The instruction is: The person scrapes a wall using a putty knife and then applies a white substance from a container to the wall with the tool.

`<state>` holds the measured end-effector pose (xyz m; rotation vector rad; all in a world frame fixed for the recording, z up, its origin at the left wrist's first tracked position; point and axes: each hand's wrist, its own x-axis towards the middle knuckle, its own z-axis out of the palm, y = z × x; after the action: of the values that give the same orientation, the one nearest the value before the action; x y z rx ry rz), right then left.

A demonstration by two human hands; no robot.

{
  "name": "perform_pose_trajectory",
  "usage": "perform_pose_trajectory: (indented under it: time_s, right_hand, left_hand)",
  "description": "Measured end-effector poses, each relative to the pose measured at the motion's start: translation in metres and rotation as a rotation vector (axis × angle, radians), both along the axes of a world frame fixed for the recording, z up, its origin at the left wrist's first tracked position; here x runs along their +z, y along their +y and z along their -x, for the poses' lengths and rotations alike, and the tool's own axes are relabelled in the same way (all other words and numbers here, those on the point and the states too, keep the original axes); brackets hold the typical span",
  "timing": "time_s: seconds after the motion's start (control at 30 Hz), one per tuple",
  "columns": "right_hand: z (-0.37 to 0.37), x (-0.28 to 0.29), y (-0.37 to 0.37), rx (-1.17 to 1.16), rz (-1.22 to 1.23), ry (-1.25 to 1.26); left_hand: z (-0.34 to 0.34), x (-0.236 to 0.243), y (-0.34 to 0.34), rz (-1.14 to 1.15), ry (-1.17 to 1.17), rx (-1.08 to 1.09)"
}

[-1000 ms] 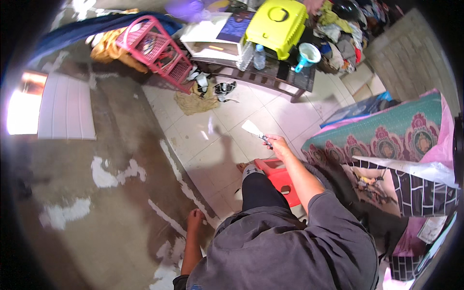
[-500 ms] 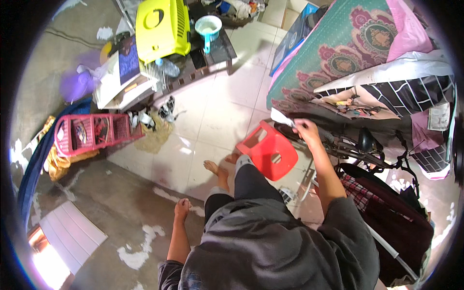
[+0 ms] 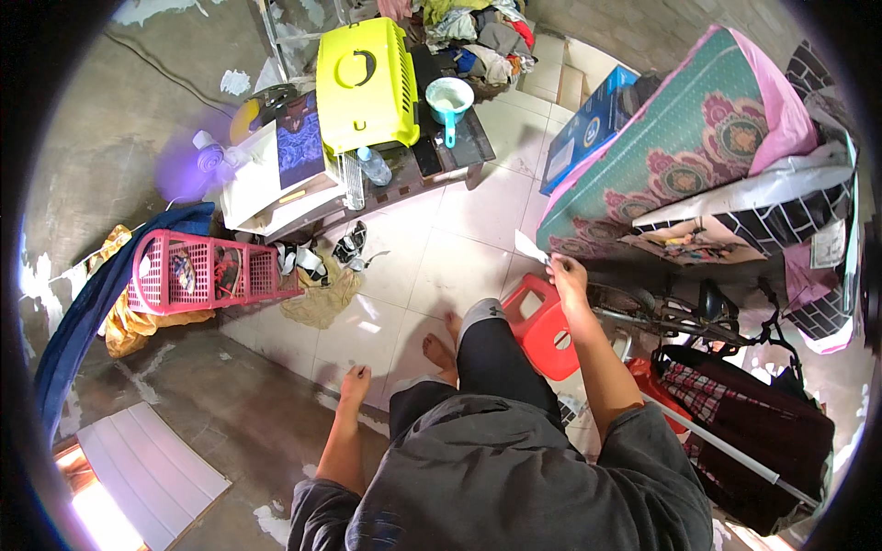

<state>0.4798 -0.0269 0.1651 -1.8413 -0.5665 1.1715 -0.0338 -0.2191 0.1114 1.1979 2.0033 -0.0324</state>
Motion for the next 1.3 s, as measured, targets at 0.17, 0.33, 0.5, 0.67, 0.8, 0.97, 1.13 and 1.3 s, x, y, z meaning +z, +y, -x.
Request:
perform_pose_trajectory:
  time_s: [0.17,0.33,0.5,0.67,0.8,0.97,1.13,1.3]
  right_hand:
    - [0.025,-0.022,0.138,0.192,-0.251,-0.425]
    - [0.061,-0.006,0.289,0.203,-0.448,-0.527]
    - [0.102,-0.021,0.399,0.285,-0.416,-0.552]
    - [0.101,-0.073,0.469,0.497,-0.441,-0.775]
    - [0.125,-0.102,0.495,0.677,-0.47,-0.907]
    - [0.139,-0.119,0.506,0.834,-0.442,-1.007]
    - [0.14,-0.118,0.495,0.945,-0.396,-1.01]
    - [0.131,-0.122,0.495,0.91,-0.451,-1.003]
  left_hand:
    - [0.059,-0.03,-0.046,0.178,0.029,0.156]
    - [0.057,-0.021,-0.027,0.197,-0.005,0.244]
    - [0.061,-0.043,-0.036,0.216,-0.137,0.658]
    - [-0.016,-0.003,0.112,0.148,-0.19,0.525]
    - [-0.046,0.019,0.17,0.075,-0.239,0.595]
    - [-0.061,0.028,0.205,0.169,-0.187,0.538]
    - [-0.067,0.03,0.22,0.183,-0.148,0.488]
    - [-0.071,0.023,0.265,0.146,-0.257,0.529]
